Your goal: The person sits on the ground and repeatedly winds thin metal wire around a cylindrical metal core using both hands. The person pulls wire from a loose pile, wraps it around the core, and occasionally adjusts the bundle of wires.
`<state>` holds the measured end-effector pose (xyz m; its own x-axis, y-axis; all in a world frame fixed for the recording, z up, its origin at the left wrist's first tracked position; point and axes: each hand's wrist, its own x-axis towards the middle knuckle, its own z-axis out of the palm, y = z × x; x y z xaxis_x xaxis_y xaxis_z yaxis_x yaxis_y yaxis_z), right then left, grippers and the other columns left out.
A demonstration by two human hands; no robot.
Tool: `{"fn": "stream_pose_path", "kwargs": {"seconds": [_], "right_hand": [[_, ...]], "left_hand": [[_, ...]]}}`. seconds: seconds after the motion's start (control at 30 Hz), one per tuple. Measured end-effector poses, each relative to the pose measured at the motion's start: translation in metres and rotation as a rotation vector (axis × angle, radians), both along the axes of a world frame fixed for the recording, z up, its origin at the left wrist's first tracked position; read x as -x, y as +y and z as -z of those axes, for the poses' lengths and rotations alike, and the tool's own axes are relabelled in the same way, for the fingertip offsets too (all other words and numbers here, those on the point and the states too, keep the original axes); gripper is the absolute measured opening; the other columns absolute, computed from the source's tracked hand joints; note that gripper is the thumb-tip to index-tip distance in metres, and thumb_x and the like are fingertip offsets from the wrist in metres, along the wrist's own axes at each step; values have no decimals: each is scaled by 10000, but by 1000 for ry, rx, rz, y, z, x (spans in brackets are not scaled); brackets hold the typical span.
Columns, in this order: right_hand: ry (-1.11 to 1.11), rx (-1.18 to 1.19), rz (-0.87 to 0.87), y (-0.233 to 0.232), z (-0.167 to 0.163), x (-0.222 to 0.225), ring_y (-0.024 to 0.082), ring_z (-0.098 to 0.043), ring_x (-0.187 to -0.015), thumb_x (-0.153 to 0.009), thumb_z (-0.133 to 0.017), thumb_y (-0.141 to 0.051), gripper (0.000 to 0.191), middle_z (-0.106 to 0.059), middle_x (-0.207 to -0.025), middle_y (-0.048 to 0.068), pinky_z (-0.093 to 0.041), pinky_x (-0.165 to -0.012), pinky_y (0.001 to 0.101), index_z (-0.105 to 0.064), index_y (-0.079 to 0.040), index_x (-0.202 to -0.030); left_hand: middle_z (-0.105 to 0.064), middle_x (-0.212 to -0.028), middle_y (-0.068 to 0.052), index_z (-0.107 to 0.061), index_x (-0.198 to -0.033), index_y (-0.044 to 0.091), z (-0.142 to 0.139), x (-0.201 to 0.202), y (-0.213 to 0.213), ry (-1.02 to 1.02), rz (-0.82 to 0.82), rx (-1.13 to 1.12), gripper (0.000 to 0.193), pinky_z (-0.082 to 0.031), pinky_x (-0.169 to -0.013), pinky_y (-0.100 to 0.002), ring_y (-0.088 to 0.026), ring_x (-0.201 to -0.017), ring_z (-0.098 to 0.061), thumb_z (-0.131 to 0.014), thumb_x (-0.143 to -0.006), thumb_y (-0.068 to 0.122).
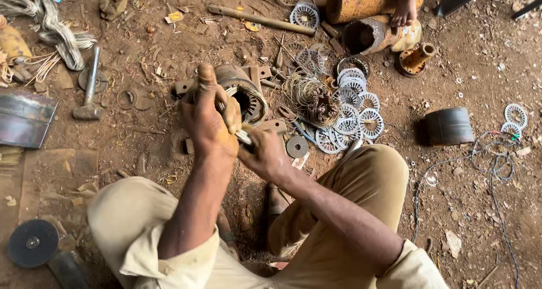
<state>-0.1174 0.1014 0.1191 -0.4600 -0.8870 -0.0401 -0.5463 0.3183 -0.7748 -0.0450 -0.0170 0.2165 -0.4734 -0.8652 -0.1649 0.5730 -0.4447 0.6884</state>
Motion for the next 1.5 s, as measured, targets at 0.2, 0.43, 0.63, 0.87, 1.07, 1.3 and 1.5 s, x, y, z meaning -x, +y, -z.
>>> {"fn": "stream_pose_path", "kwargs": {"seconds": [0.2,0.43,0.63,0.87,1.07,1.3,1.5], "right_hand": [[-117,169,-461,8,-24,12,396,-666,-1150,-1022,-669,-526,684,-688,-1271,308,-528,-945,519,-615,57,-1376],[200,-225,-534,19,-4,20,226,-579,-490,-1054,-485,-484,467,-666,-697,140,-541,-473,374,-620,-40,-1114],[285,-220,-339,11,-13,-8,215,-516,-446,-1057,-522,-387,345,-607,-598,120,-499,-423,400,-541,-50,-988],[-339,-341,-52,6,-28,-83,172,-498,-426,-1059,-479,-417,402,-579,-586,63,-485,-377,391,-531,-36,-940],[-578,-65,-322,17,-25,-14,80,-464,-474,-1090,-448,-459,448,-491,-621,-47,-453,-400,265,-523,-94,-842],[-1096,-132,-413,23,5,-1,73,-347,-497,-1086,-479,-439,368,-389,-645,-69,-328,-412,234,-486,-115,-911],[-563,109,-417,14,1,-26,122,-645,-744,-999,-688,-499,707,-611,-949,24,-565,-652,313,-487,118,-1279]], "left_hand": [[-538,-553,-4,-561,-712,131,11,-40,-24,234,473,155,461,-396,-387,-281,-137,-377,-441,-783,-934,468],[-607,-637,28,-555,-644,171,29,-68,-42,-260,470,578,486,-531,-686,-229,-113,-587,-580,-828,-917,467],[-411,-474,70,-448,-566,196,69,-44,-47,-551,-127,454,541,-294,-396,-276,-95,-383,-370,-707,-918,515],[-372,-461,22,-417,-586,113,83,-11,-73,-835,-611,724,732,-221,-519,-347,-146,-435,-333,-530,-1128,592],[-710,-810,-63,-651,-846,103,23,-48,-74,-233,123,405,518,-573,-709,-364,-182,-735,-679,-707,-938,609],[-679,-761,-105,-663,-840,64,20,-52,-31,56,362,-124,532,-572,-647,-418,-231,-687,-666,-803,-789,575],[-457,-513,-4,-476,-626,158,54,-41,-33,-71,-19,-48,586,-324,-365,-291,-136,-420,-455,-760,-906,587]]}}
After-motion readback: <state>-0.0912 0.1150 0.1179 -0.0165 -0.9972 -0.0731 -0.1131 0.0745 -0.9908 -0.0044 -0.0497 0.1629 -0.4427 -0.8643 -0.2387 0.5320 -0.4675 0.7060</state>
